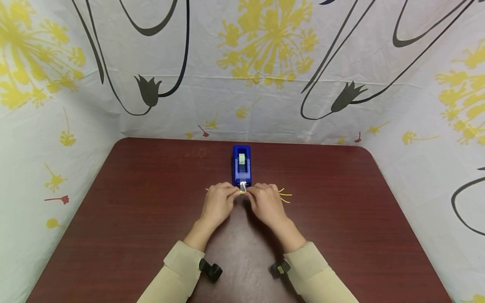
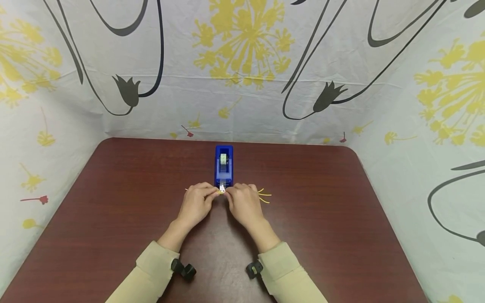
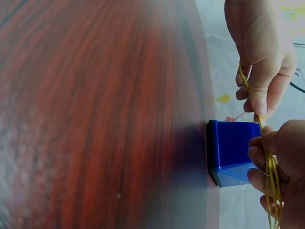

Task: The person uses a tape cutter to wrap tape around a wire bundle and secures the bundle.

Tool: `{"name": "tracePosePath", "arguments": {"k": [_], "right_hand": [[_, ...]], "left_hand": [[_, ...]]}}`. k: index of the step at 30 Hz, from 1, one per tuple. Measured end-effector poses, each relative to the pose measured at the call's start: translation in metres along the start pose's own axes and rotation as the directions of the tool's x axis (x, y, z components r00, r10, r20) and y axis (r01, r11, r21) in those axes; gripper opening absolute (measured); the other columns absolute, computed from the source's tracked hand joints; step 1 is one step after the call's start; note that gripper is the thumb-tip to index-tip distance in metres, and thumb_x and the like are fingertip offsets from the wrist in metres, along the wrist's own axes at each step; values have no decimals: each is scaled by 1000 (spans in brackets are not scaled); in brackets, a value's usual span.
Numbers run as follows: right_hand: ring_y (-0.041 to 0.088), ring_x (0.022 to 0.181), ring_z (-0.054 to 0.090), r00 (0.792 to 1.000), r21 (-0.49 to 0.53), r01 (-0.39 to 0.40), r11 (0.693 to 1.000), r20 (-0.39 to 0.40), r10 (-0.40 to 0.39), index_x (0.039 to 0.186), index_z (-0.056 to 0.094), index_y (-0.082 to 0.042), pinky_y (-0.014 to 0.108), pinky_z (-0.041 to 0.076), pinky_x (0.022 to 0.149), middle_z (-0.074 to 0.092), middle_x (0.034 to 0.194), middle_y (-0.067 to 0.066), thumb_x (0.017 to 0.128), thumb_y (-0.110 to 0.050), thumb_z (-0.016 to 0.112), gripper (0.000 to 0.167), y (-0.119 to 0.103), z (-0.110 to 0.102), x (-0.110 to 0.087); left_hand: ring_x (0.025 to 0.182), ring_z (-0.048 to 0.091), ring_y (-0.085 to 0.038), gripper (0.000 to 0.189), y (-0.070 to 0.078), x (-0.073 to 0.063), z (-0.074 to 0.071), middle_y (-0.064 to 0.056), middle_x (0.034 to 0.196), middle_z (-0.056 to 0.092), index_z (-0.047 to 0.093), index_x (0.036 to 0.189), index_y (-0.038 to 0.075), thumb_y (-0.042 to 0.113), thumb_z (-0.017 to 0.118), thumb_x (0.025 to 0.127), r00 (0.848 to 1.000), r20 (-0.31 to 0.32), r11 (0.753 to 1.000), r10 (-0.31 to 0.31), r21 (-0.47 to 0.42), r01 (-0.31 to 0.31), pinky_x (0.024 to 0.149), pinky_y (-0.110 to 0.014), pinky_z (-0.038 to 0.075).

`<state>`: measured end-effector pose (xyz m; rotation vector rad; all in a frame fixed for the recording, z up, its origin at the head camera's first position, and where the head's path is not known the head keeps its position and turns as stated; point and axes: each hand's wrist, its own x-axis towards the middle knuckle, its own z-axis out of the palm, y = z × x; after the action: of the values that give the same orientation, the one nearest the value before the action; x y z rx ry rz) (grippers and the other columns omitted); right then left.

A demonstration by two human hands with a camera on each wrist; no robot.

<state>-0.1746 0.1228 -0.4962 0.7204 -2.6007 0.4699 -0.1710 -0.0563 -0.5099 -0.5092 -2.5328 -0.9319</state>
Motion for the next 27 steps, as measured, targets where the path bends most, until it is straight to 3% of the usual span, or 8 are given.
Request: {"name": "tracePosePath", "arguments": {"k": [6, 15, 22, 27], "right_hand": [[23, 73, 66, 999, 19, 15, 1000, -45, -14, 90, 79, -12, 43, 46, 74, 70, 79, 1, 88, -16, 78, 5, 2, 1, -1], [23, 72, 65, 996, 37, 27, 999, -91, -24, 90, 79, -12, 44, 45, 74, 70, 78, 1, 88, -16, 79, 5, 5, 3, -1], [23, 73, 66, 991, 15, 47, 999, -126, -45, 90, 80, -12, 45, 46, 74, 72, 81, 0, 86, -14, 81, 4, 5, 4, -1], [22, 76, 67, 992, 20, 39, 999, -122, -36, 92, 79, -11, 45, 46, 77, 72, 84, 2, 87, -13, 80, 6, 4, 3, 0]], "left_hand": [[85, 68, -20, 10, 3, 2, -3, 0, 92, 72, 79, 97, 13, 19, 72, 95, 997, 81, 995, 3, 99, -11, 72, -39, 47], [82, 69, -26, 21, 7, 7, -8, -4, 91, 74, 78, 102, 11, 23, 61, 102, 989, 145, 971, -23, 239, -13, 74, -41, 47], [78, 67, -24, 19, 7, 8, -10, -1, 80, 68, 79, 96, 13, 22, 63, 100, 986, 158, 983, -46, 183, 17, 72, -40, 45], [80, 64, -22, 15, 7, 9, -11, 0, 83, 69, 80, 96, 13, 20, 67, 98, 989, 135, 991, -54, 128, 37, 72, -39, 44]]}}
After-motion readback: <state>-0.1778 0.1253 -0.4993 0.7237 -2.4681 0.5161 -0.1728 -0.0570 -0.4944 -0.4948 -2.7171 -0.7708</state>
